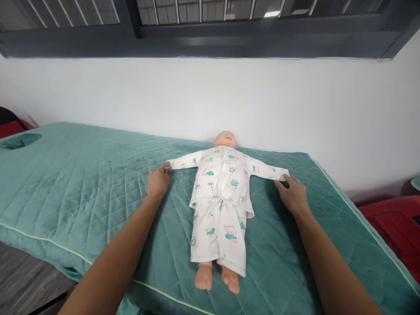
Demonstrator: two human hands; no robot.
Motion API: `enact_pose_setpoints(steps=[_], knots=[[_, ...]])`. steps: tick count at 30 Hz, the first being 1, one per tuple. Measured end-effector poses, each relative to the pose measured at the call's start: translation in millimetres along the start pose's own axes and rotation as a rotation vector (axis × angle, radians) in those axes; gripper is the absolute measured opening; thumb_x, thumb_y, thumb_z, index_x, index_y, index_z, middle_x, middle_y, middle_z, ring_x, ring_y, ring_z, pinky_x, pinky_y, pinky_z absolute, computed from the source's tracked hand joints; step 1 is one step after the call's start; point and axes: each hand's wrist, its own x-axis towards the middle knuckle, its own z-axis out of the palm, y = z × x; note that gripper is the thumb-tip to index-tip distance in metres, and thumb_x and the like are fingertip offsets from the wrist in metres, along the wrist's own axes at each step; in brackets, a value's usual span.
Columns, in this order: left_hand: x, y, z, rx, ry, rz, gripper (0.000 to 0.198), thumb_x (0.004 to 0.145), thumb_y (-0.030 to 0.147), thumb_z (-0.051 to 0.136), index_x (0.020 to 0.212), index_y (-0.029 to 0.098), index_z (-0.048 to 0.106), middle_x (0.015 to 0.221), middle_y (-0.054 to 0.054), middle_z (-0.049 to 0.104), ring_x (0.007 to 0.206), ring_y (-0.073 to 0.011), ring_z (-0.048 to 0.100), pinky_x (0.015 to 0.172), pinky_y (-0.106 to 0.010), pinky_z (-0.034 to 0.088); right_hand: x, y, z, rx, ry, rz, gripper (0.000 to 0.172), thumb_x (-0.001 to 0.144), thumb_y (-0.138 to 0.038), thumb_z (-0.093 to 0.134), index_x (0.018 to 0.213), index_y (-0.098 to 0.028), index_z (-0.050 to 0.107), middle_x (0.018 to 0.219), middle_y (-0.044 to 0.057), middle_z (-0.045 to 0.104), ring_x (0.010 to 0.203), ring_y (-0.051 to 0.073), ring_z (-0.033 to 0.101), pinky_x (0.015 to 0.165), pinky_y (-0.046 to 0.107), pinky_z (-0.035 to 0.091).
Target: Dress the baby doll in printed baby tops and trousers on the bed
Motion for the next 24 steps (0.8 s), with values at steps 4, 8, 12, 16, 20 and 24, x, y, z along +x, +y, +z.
enact_pose_setpoints(steps=[4, 8, 12, 16, 20, 24], knots=[[-1, 1, -2.4, -0.003, 0.039, -0.022, 0.036, 0.095, 0.02, 0.046, 0.121, 0.014, 0.071, 0.105, -0.014, 0.076, 0.093, -0.0297, 0.07, 0.089, -0.046, 0.051, -6, -2, -9, 0.08, 0.059, 0.006, 0.05, 0.087, -0.041, 0.053, 0.126, -0.011, 0.065, 0.14, 0.019, 0.058, 0.135, 0.031, 0.05, 0.118, 0.049, 0.031], [-1, 1, -4.5, -0.018, 0.114, -0.042, 0.039, 0.097, 0.023, 0.041, 0.119, 0.012, 0.072, 0.112, -0.013, 0.074, 0.103, -0.0279, 0.067, 0.094, -0.042, 0.05, -10, -5, -17, 0.14, 0.107, 0.024, 0.047, 0.086, -0.04, 0.054, 0.123, -0.014, 0.068, 0.139, 0.018, 0.06, 0.132, 0.033, 0.052, 0.116, 0.049, 0.036], [-2, 2, -5.4, -0.005, 0.147, -0.065, 0.043, 0.097, 0.025, 0.038, 0.121, 0.013, 0.071, 0.114, -0.014, 0.073, 0.104, -0.0279, 0.067, 0.095, -0.042, 0.05, -15, -11, -22, 0.151, 0.15, 0.036, 0.053, 0.087, -0.04, 0.051, 0.127, -0.01, 0.067, 0.141, 0.019, 0.059, 0.132, 0.033, 0.052, 0.115, 0.045, 0.038], [-2, 3, -5.2, 0.029, 0.094, -0.077, 0.041, 0.094, 0.022, 0.04, 0.118, 0.015, 0.073, 0.112, -0.012, 0.073, 0.103, -0.0288, 0.067, 0.092, -0.043, 0.051, -16, -11, -22, 0.124, 0.139, 0.052, 0.056, 0.087, -0.042, 0.048, 0.127, -0.007, 0.067, 0.14, 0.019, 0.059, 0.131, 0.033, 0.054, 0.116, 0.043, 0.037], [-2, 3, -3.6, 0.051, 0.08, -0.05, 0.045, 0.089, 0.015, 0.04, 0.123, 0.017, 0.07, 0.127, -0.012, 0.069, 0.113, -0.0294, 0.065, 0.097, -0.043, 0.051, -12, -4, -17, 0.045, 0.098, 0.035, 0.05, 0.087, -0.041, 0.05, 0.118, -0.008, 0.071, 0.133, 0.021, 0.064, 0.132, 0.033, 0.053, 0.116, 0.046, 0.035], [-1, 5, -0.6, 0.089, -0.003, 0.08, 0.052, 0.091, 0.017, 0.041, 0.14, 0.021, 0.057, 0.154, -0.007, 0.049, 0.138, -0.0275, 0.049, 0.113, -0.044, 0.042, -13, -3, -10, -0.032, 0.163, -0.07, 0.049, 0.088, -0.039, 0.05, 0.119, -0.006, 0.068, 0.137, 0.025, 0.059, 0.136, 0.035, 0.049, 0.116, 0.051, 0.033]])
